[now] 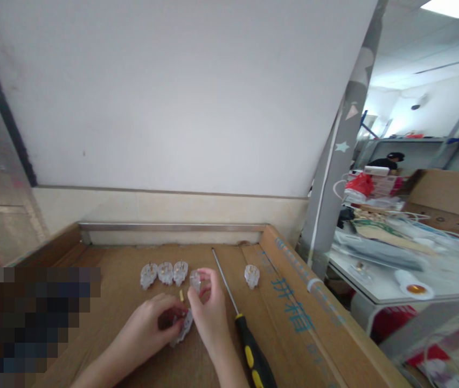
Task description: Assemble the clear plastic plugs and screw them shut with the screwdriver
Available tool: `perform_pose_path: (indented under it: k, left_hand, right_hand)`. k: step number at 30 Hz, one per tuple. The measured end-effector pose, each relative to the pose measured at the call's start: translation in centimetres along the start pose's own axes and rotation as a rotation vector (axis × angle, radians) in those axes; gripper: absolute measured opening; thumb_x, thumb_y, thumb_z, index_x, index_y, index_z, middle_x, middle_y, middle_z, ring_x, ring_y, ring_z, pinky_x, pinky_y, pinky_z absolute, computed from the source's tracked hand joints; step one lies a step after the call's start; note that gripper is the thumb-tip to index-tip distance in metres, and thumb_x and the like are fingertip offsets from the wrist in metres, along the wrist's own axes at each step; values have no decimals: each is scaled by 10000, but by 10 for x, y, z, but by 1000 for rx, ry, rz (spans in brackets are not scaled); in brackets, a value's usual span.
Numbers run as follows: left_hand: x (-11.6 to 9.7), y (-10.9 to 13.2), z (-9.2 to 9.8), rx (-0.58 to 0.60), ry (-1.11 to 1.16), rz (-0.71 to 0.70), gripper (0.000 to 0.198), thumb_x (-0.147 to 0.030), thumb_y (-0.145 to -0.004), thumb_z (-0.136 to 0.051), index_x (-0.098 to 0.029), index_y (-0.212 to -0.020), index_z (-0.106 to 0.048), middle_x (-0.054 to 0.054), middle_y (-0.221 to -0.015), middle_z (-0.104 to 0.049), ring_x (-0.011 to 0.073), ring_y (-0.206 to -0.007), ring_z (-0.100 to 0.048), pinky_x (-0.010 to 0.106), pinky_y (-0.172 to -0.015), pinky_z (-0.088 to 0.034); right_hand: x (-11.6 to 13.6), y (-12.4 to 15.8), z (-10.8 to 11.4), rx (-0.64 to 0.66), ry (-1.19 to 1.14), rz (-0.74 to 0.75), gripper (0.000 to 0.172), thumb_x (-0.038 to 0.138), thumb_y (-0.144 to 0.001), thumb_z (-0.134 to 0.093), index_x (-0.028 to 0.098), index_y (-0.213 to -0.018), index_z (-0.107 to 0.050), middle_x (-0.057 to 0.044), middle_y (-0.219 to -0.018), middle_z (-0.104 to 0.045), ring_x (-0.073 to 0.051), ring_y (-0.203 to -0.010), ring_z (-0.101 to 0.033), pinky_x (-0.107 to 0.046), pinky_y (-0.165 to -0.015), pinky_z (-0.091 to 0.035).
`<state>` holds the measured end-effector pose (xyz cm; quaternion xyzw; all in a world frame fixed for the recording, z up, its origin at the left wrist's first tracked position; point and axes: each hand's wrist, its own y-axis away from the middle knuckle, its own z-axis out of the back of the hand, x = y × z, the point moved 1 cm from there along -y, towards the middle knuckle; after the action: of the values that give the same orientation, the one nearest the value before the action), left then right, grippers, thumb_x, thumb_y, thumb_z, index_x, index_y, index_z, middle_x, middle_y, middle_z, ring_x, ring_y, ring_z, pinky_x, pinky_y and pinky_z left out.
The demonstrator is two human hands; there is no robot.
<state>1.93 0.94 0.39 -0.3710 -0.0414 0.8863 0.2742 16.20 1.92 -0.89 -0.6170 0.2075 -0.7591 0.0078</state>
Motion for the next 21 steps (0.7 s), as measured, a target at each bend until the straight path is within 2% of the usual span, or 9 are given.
perform_pose_path:
  k: [4,8,10,13,17,21]
  left_hand:
    - [3,-1,0,-24,81,35,185,-163,-715,-517,-219,-835,-645,-13,-704,-673,144,-630,-612,219,-594,-457]
    - [8,-3,6,-176,199,104,153,-209,-761,-510,-221,-878,-607,-13,-765,-700,149,-695,-646,233,-660,-488]
    - [11,-2,10,-239,144,166,154,-226,-775,-511,-233,-904,-596,-22,-783,-702,151,-695,-649,248,-667,-490]
    - [13,-1,14,-241,-21,207,165,-216,-783,-513,-254,-915,-604,-27,-811,-698,164,-730,-646,268,-682,-481]
    - [11,-1,14,-243,-112,67,214,-183,-785,-504,-246,-954,-619,13,-956,-684,208,-917,-601,336,-816,-449]
    - [1,-1,12,-76,-72,-104,337,-77,-711,-483,-251,-953,-641,15,-968,-677,213,-940,-573,339,-842,-426]
  right_hand:
    - [-4,-1,0,-2,-19,-7,312,243,-679,-555,180,-984,-534,-42,-908,-585,-137,-641,-518,-282,-629,-435]
    - [-7,-1,0,-15,-65,-29,371,266,-703,-524,180,-1064,-518,-43,-921,-578,-133,-649,-523,-274,-634,-443]
    - [-8,-2,0,5,-92,-47,410,265,-713,-507,171,-1113,-512,-50,-929,-581,-129,-641,-530,-270,-622,-449]
    - [-11,-4,0,44,-124,-70,407,260,-727,-494,155,-1118,-531,-71,-949,-596,-130,-633,-540,-261,-584,-446]
    - [-12,-5,0,57,-148,-81,397,273,-737,-495,143,-1110,-535,-85,-960,-601,-130,-627,-538,-247,-542,-424]
    - [-12,-4,0,47,-155,-84,400,276,-735,-503,143,-1111,-531,-83,-965,-594,-121,-611,-522,-248,-552,-420]
